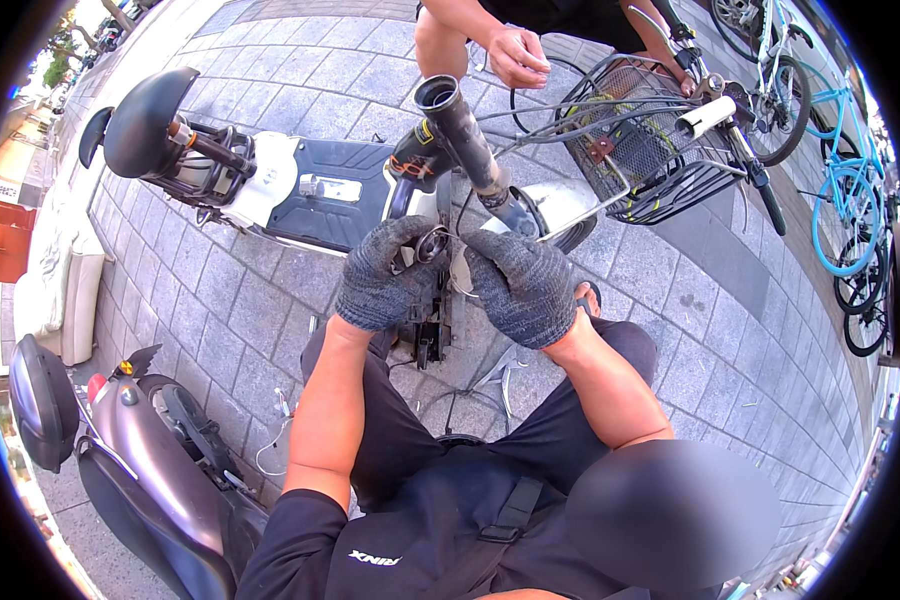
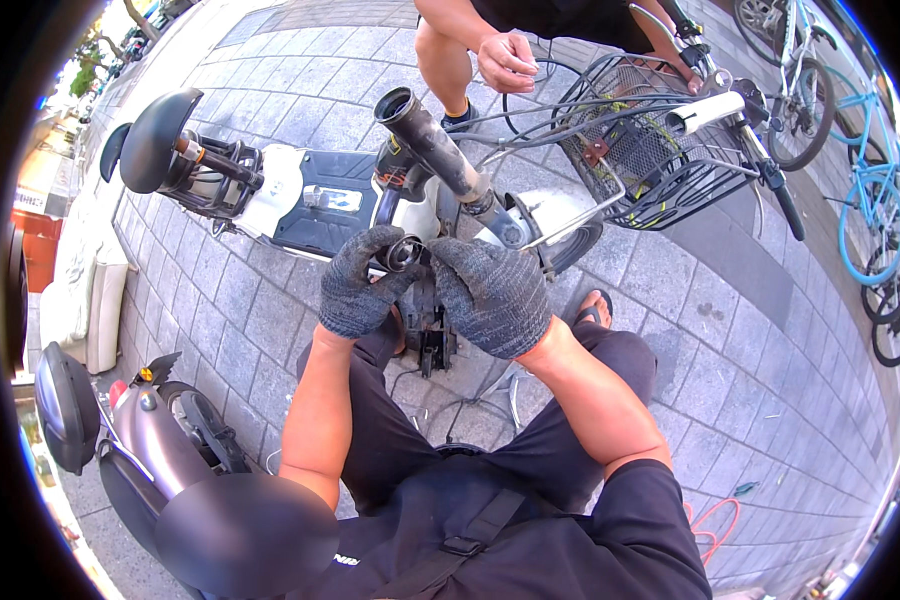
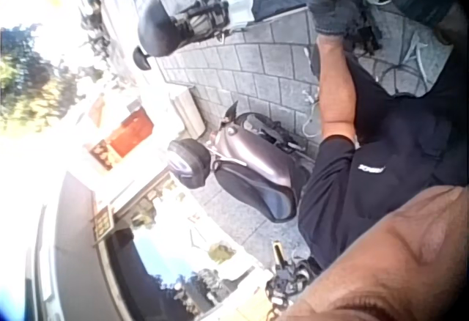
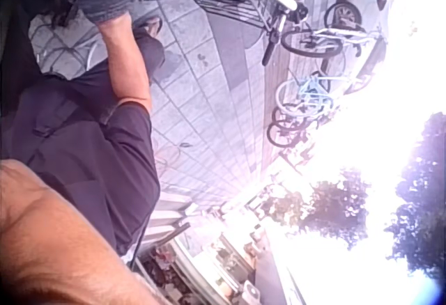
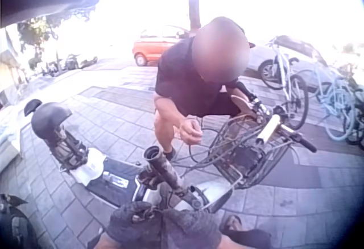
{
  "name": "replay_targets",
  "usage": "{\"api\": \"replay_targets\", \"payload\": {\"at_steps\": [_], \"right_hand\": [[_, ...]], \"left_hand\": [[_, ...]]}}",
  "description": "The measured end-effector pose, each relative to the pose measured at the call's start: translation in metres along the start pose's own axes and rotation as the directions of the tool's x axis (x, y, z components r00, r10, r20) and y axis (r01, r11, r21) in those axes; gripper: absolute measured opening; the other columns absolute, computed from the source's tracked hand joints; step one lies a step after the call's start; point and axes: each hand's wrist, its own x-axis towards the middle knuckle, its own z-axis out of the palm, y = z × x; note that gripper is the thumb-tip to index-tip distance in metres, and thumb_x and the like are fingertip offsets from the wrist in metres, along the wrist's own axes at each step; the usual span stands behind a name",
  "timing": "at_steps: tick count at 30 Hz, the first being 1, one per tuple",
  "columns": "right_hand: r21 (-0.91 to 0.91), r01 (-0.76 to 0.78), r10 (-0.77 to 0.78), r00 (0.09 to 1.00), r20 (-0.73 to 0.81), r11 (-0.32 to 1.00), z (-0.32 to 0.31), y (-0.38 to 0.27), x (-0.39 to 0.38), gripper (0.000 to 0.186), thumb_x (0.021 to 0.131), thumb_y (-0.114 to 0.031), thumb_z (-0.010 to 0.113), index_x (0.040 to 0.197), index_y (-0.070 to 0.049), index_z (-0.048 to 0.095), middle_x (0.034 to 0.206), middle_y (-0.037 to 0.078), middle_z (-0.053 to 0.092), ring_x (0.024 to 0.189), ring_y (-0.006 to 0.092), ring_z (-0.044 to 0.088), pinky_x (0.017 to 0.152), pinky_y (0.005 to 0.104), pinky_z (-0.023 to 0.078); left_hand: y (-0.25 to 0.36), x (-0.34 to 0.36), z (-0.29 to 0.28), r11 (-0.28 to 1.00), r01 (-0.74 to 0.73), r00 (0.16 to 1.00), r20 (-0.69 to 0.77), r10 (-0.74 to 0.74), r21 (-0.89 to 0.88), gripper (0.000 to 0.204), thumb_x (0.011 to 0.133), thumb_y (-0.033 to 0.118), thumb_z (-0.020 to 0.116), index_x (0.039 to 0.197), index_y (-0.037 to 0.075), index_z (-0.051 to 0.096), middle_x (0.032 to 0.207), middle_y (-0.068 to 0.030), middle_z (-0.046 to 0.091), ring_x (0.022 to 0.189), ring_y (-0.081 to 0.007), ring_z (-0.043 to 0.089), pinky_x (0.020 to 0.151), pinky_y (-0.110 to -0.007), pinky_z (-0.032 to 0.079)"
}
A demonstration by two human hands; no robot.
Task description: The person uses pliers to remove a metal clamp from the handlebar stem of a white electric scooter. They then use a power drill to remove a bolt from the stem and manually remove a small metal ring from the assembly.
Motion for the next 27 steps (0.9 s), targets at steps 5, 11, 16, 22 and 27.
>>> {"api": "replay_targets", "payload": {"at_steps": [5, 11, 16, 22, 27], "right_hand": [[0.007, 0.039, -0.039, 0.999, 0.036, 0.999, 0.0, 0.003, 0.0, 0.022, 0.091, -0.011, 0.07, 0.113, -0.006, 0.073, 0.081, 0.014, 0.068, 0.072, 0.0355, 0.067, 0.063, 0.0468, 0.051], [-0.045, 0.15, -0.147, 0.987, 0.063, 0.988, -0.003, 0.004, 0.003, 0.027, 0.087, -0.011, 0.072, 0.114, -0.008, 0.073, 0.079, 0.011, 0.065, 0.069, 0.0329, 0.064, 0.06, 0.0455, 0.048], [-0.146, 0.213, -0.197, 0.974, 0.113, 0.966, -0.004, 0.001, 0.004, 0.03, 0.086, -0.013, 0.072, 0.116, -0.009, 0.073, 0.079, 0.01, 0.065, 0.069, 0.0313, 0.064, 0.059, 0.0444, 0.047], [-0.032, 0.121, -0.121, 0.993, 0.009, 0.992, -0.003, 0.0, 0.005, 0.026, 0.086, -0.012, 0.074, 0.112, -0.007, 0.074, 0.087, 0.013, 0.068, 0.078, 0.0353, 0.066, 0.067, 0.0467, 0.051], [-0.015, 0.021, -0.021, 0.999, -0.027, 1.0, 0.0, 0.003, 0.006, 0.022, 0.087, -0.011, 0.075, 0.108, -0.006, 0.074, 0.094, 0.014, 0.071, 0.086, 0.038, 0.067, 0.074, 0.0491, 0.053]], "left_hand": [[-0.001, -0.001, 0.0, 1.0, 0.0, 1.0, 0.015, 0.0, 0.011, 0.049, 0.079, 0.012, 0.09, 0.123, 0.006, 0.069, 0.111, -0.0107, 0.074, 0.097, -0.0209, 0.074, 0.086, -0.034, 0.059], [-0.003, -0.002, 0.0, 0.999, 0.045, 0.998, 0.03, -0.046, 0.018, 0.049, 0.079, 0.012, 0.089, 0.123, 0.006, 0.07, 0.112, -0.0113, 0.073, 0.097, -0.0222, 0.073, 0.087, -0.035, 0.059], [-0.004, -0.002, 0.0, 0.999, 0.029, 0.999, 0.034, -0.03, 0.036, 0.05, 0.08, 0.011, 0.088, 0.126, 0.006, 0.068, 0.113, -0.0118, 0.073, 0.098, -0.0233, 0.073, 0.088, -0.036, 0.059], [0.0, -0.001, -0.002, 0.995, 0.095, 0.995, 0.039, -0.095, 0.011, 0.055, 0.079, 0.017, 0.089, 0.128, 0.006, 0.067, 0.114, -0.013, 0.073, 0.102, -0.0249, 0.074, 0.09, -0.037, 0.059], [-0.001, -0.002, -0.001, 0.996, 0.091, 0.994, 0.064, -0.092, 0.019, 0.057, 0.079, 0.02, 0.09, 0.129, 0.007, 0.067, 0.115, -0.0129, 0.074, 0.103, -0.0246, 0.074, 0.09, -0.037, 0.059]]}}
